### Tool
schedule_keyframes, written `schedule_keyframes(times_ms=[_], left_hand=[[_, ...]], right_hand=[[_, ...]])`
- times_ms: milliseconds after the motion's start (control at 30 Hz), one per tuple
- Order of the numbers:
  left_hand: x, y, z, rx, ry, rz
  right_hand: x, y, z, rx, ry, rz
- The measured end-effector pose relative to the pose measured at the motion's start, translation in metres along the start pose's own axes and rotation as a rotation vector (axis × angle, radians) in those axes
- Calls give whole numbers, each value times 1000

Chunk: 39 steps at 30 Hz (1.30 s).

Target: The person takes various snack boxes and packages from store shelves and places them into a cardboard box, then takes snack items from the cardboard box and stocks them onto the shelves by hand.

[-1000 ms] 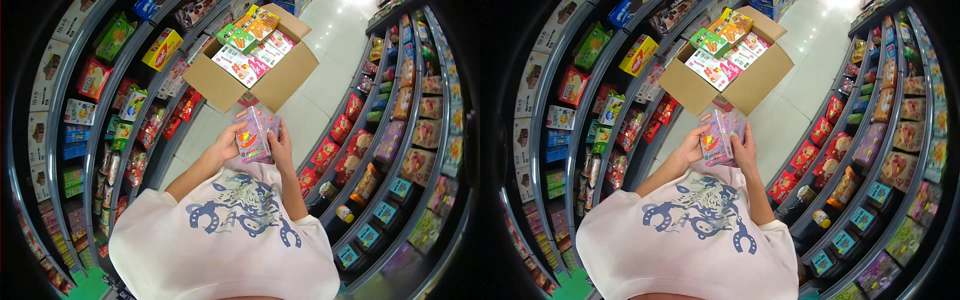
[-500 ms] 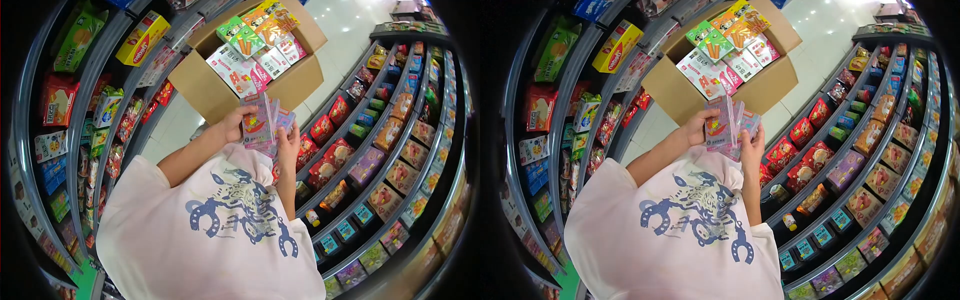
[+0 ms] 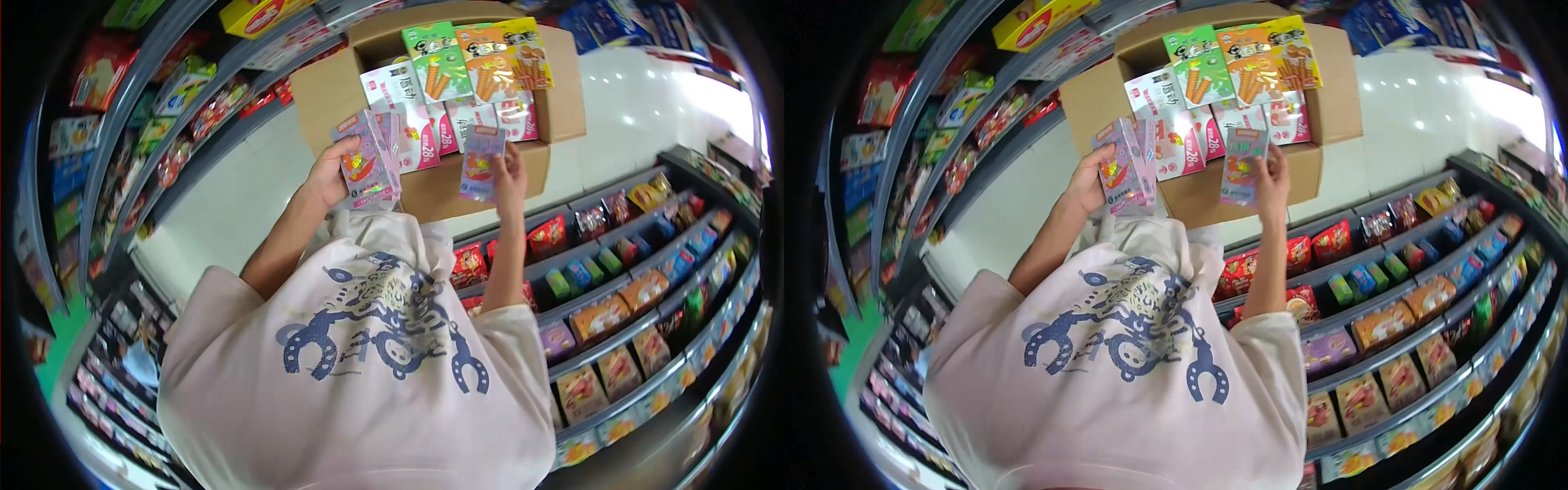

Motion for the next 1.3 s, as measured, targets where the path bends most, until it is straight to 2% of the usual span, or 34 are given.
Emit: schedule_keyframes(times_ms=[133,267,300,433,567,667,833,933,967,1100,1200,1300], left_hand=[[-23,2,19,258,-181,82],[-62,-9,23,216,-216,159],[-67,-15,24,224,-220,158],[-71,-24,26,183,-269,204],[-73,-10,30,204,-331,324],[-71,-3,35,285,-365,326],[-68,-2,33,248,-336,305],[-63,-5,30,274,-334,295],[-62,-7,30,279,-332,294],[-61,-19,25,219,-301,302],[-63,-24,18,201,-290,288],[-64,-33,14,184,-290,264]], right_hand=[[0,-4,-63,-168,-85,137],[6,-27,-80,-319,-156,278],[41,-12,-101,-352,-178,296],[73,-31,-99,-307,-304,83],[92,-34,-110,-300,-306,166],[92,-40,-119,-279,-201,101],[95,-47,-119,-262,-55,90],[61,-65,-107,-307,342,657],[49,-70,-97,-319,397,840],[47,-68,-94,-272,247,966],[51,-67,-96,-345,378,1020],[54,-60,-102,-371,259,1031]])
Point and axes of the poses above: each hand's wrist, its own z-axis away from the middle knuckle, its own y-axis out of the back of the hand, x = y × z, the point moved 8 cm from there along -z, towards the middle knuckle, and after that the axes turned 14 degrees about -z, right-handed, at the moved point
